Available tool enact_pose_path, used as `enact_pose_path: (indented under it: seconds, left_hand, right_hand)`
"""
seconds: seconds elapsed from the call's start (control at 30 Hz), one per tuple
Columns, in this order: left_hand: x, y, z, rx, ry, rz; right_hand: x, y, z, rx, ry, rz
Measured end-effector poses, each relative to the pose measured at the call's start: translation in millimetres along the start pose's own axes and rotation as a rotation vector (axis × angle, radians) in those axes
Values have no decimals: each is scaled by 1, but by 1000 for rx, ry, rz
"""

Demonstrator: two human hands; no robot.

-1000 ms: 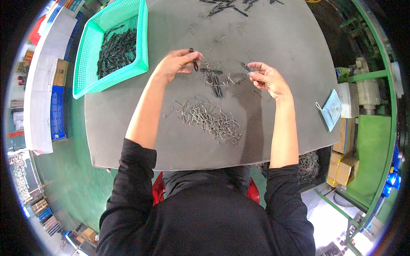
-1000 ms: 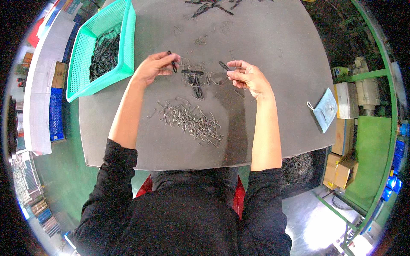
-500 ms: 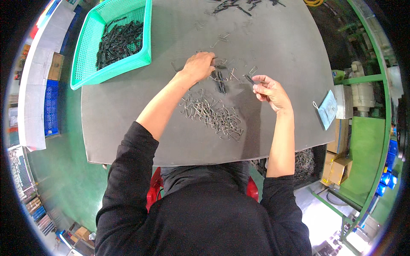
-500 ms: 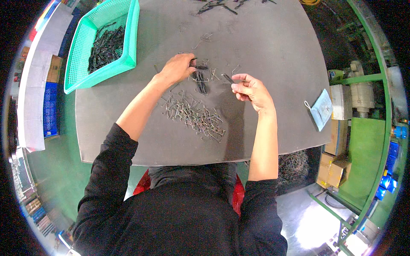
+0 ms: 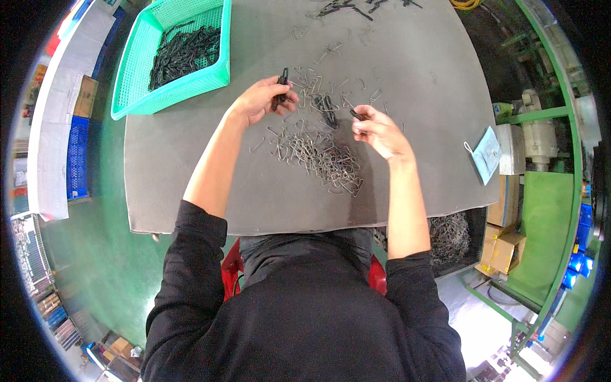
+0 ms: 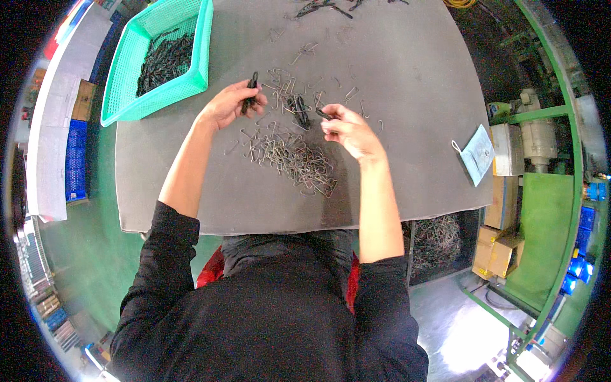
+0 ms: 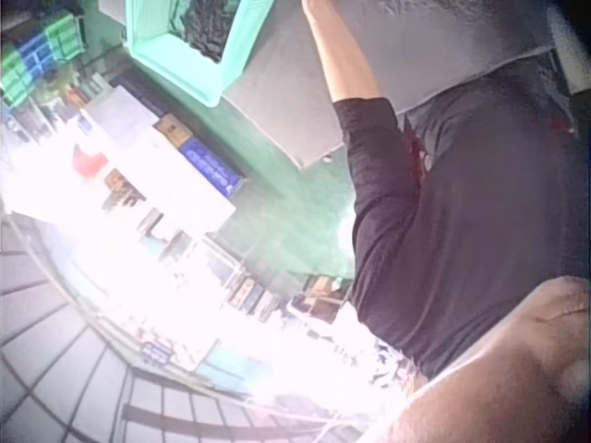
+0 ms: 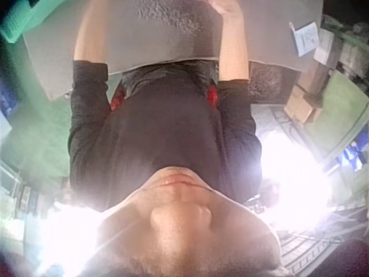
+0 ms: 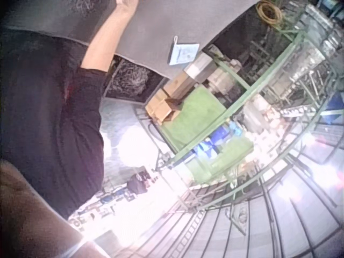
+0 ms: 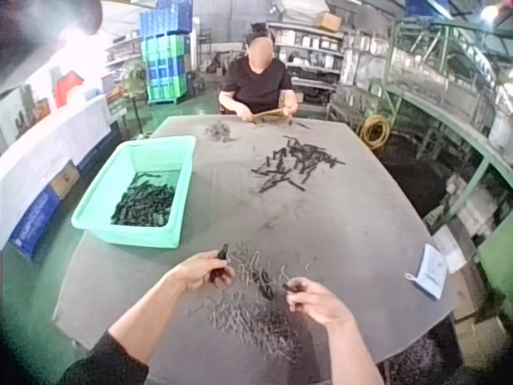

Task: The person sits at a workbench and separates small black plastic fasteners from metal wire hooks by hand. They repeatedly pick up mixed items, place the plastic fasteners into a green basket, and leave the metal hooks on the table. The process continues until the pile is mostly sorted.

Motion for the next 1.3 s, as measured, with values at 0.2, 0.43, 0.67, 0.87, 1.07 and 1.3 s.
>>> enact_pose_path:
  seconds: [0.2, 0.43, 0.67, 0.87, 1.07, 1.3]
  left_hand:
    - [21, -36, 1, 64, -302, 36]
    - [21, -65, -4, 53, -64, 164]
    - [66, -56, -19, 50, -1, 140]
    - [27, -43, 18, 250, 55, 351]
    - [4, -51, 5, 106, 31, 319]
    - [-9, -54, 6, 60, 414, 317]
  right_hand:
    - [40, 29, -10, 65, -1402, 664]
    - [22, 32, -4, 127, -910, 307]
    - [40, 5, -19, 21, -813, 257]
    - [31, 7, -27, -87, -1118, 518]
    - [48, 30, 2, 22, -1388, 544]
    - [6, 16, -23, 46, -1133, 493]
Point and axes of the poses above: each hand's wrist, its own y-axis towards the middle knuckle, its own x-axis out of the palm, z = x × y, the point moved 9 cm from there along y, towards the middle knuckle, and after that the axes turned 7 degrees about x, right-handed, at the moved point
